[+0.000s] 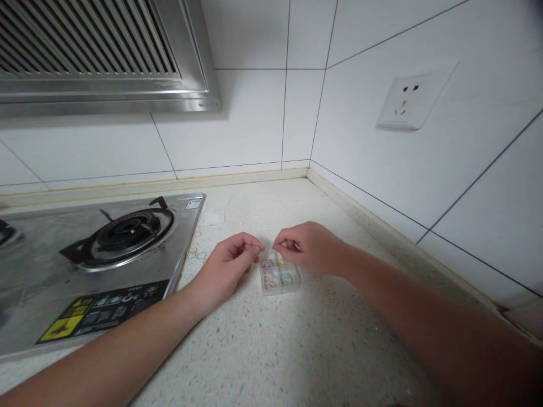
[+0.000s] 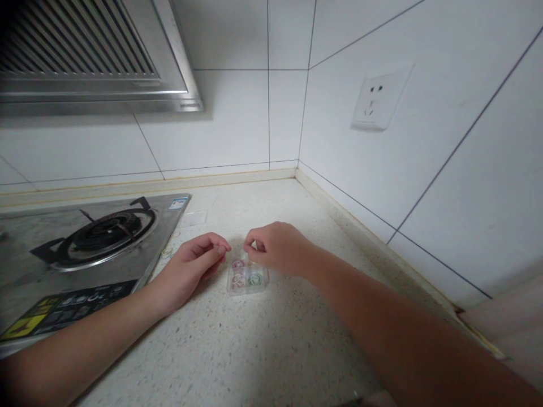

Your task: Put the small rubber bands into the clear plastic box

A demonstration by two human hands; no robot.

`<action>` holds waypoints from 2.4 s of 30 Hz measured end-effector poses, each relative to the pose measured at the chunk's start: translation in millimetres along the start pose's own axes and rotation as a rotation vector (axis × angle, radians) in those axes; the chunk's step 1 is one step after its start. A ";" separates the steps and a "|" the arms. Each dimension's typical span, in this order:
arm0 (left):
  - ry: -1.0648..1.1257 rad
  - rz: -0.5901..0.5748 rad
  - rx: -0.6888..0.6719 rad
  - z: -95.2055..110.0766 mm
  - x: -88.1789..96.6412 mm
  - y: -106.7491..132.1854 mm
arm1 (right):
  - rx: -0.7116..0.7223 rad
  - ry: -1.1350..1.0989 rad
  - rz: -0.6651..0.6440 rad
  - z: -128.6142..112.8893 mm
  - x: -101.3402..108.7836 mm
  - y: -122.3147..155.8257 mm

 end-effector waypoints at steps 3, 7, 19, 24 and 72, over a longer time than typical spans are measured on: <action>-0.011 -0.005 -0.009 1.3 0.1 0.7 | -0.021 -0.013 0.011 4.2 2.2 -0.7; -0.031 0.004 -0.012 1.8 -0.1 1.1 | -0.007 -0.019 0.006 5.5 2.0 -0.7; -0.577 0.059 -0.143 -1.2 3.7 -10.5 | 0.021 0.023 0.007 6.1 1.2 -3.4; -0.671 0.025 -0.174 3.5 5.1 -11.2 | 0.036 0.034 0.010 5.3 2.7 -3.8; 0.037 0.044 -0.056 1.0 -5.4 -6.6 | 0.041 -0.074 -0.006 4.1 8.6 -3.5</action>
Point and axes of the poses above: each hand's wrist, its own y-axis away from the middle knuckle, its own x-axis out of the back of the hand, z = x × y, the point moved 2 cm from there along -y, towards the middle knuckle, and after that the axes turned 12 degrees about -y, right-handed, at the moved point
